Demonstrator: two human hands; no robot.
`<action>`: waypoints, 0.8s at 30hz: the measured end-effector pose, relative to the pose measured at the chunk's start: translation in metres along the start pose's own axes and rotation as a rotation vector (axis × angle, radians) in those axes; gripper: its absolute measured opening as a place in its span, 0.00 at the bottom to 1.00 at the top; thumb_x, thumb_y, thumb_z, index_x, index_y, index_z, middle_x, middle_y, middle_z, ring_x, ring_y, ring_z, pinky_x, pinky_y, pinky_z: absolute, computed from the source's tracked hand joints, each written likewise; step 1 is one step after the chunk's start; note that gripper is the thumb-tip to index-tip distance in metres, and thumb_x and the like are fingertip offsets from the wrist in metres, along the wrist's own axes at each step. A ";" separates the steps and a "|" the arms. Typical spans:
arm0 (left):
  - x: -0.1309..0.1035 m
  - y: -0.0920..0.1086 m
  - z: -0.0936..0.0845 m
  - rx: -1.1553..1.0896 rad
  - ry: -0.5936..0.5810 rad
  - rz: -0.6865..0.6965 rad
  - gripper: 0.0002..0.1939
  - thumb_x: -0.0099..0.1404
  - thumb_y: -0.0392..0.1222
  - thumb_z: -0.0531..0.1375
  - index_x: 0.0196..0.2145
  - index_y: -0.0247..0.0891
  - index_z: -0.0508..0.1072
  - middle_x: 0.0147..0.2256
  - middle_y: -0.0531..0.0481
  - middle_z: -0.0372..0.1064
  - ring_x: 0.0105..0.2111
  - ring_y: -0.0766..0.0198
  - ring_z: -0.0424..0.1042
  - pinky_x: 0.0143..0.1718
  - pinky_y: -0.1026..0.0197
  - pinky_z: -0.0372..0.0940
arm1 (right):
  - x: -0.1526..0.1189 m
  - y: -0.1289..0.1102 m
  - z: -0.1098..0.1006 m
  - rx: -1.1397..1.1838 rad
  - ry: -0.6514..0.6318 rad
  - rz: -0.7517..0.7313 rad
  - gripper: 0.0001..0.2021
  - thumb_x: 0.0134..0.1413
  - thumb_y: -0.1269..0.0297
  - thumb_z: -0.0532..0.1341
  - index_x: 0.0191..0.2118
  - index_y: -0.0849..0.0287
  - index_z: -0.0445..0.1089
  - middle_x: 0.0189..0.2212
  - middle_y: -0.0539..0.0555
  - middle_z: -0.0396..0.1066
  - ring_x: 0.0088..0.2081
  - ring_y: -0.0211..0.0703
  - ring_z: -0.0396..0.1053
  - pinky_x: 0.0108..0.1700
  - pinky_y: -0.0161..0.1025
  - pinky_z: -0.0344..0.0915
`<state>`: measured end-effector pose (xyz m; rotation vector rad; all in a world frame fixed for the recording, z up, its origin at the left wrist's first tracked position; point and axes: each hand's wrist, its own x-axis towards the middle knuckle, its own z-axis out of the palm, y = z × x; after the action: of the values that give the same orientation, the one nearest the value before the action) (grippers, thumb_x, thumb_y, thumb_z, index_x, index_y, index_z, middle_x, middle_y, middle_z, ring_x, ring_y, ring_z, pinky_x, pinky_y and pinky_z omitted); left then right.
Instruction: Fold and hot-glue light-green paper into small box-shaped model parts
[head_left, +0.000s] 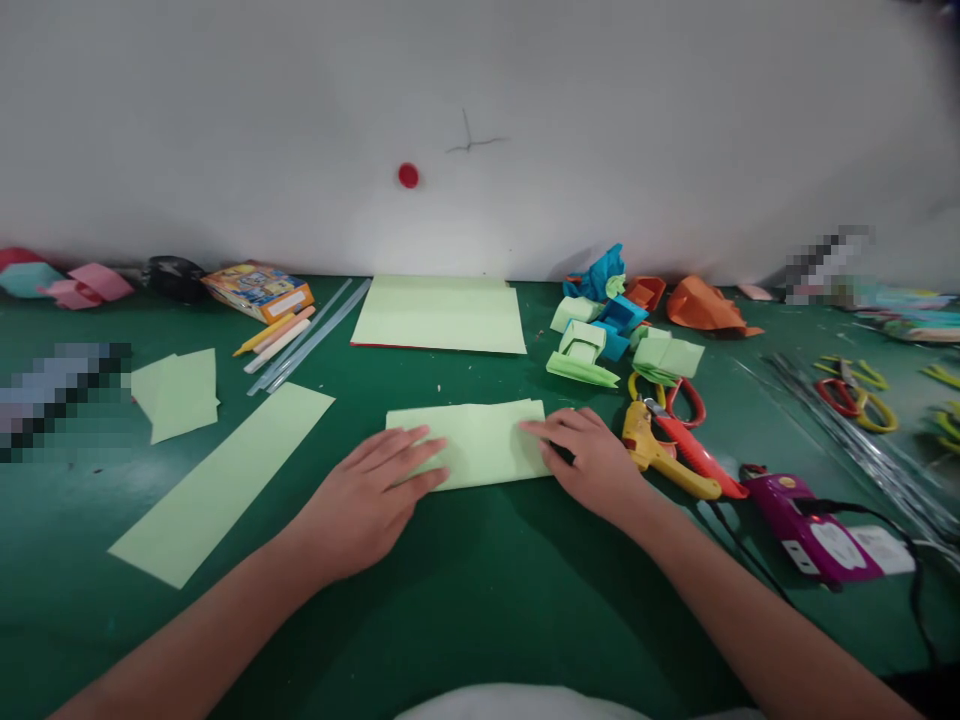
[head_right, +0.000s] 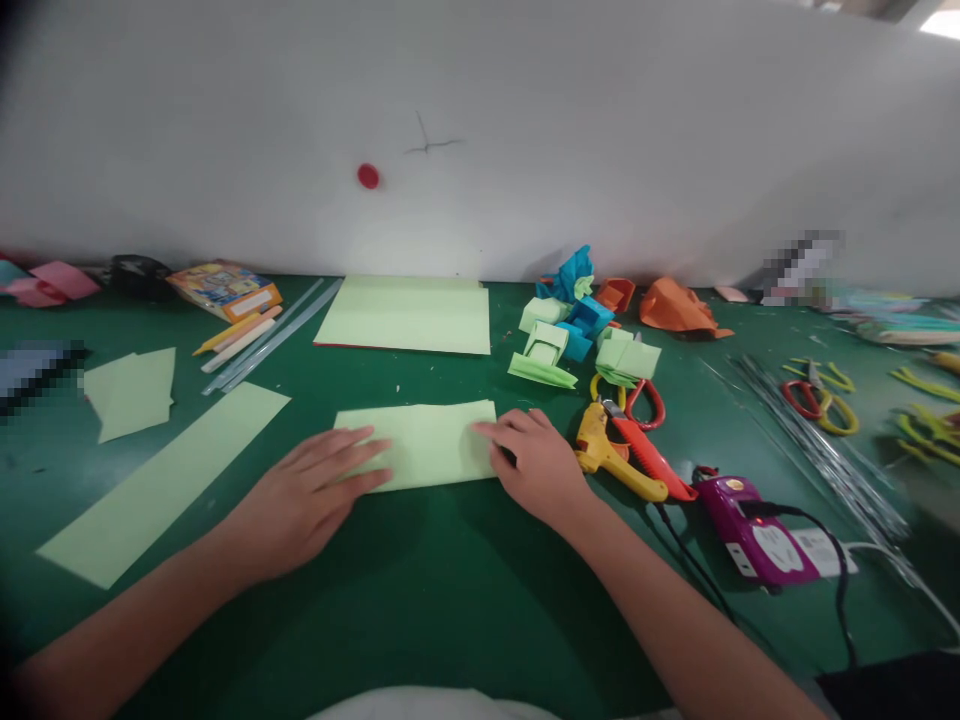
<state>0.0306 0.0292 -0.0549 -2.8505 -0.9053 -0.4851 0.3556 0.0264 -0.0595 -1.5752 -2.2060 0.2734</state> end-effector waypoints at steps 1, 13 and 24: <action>0.001 0.000 0.000 -0.025 -0.046 0.040 0.19 0.74 0.35 0.52 0.60 0.43 0.70 0.64 0.48 0.67 0.66 0.51 0.62 0.65 0.45 0.59 | -0.001 -0.001 0.000 -0.048 -0.003 -0.019 0.20 0.67 0.64 0.53 0.59 0.49 0.74 0.47 0.59 0.71 0.46 0.55 0.65 0.50 0.54 0.67; 0.001 -0.001 0.005 -0.045 -0.082 0.006 0.19 0.76 0.37 0.51 0.59 0.44 0.72 0.59 0.48 0.73 0.58 0.54 0.71 0.53 0.51 0.65 | -0.006 -0.015 0.003 -0.209 -0.134 -0.265 0.19 0.74 0.59 0.50 0.63 0.48 0.69 0.66 0.57 0.62 0.62 0.60 0.58 0.60 0.61 0.58; 0.001 0.000 0.009 0.005 -0.117 -0.071 0.21 0.77 0.39 0.48 0.62 0.45 0.71 0.62 0.47 0.70 0.60 0.53 0.69 0.56 0.50 0.64 | -0.007 -0.024 0.006 -0.133 -0.234 -0.313 0.22 0.74 0.55 0.50 0.68 0.49 0.63 0.69 0.57 0.60 0.65 0.58 0.58 0.63 0.61 0.55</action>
<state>0.0338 0.0310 -0.0628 -2.8761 -1.0281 -0.3255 0.3344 0.0128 -0.0575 -1.2880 -2.6598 0.2309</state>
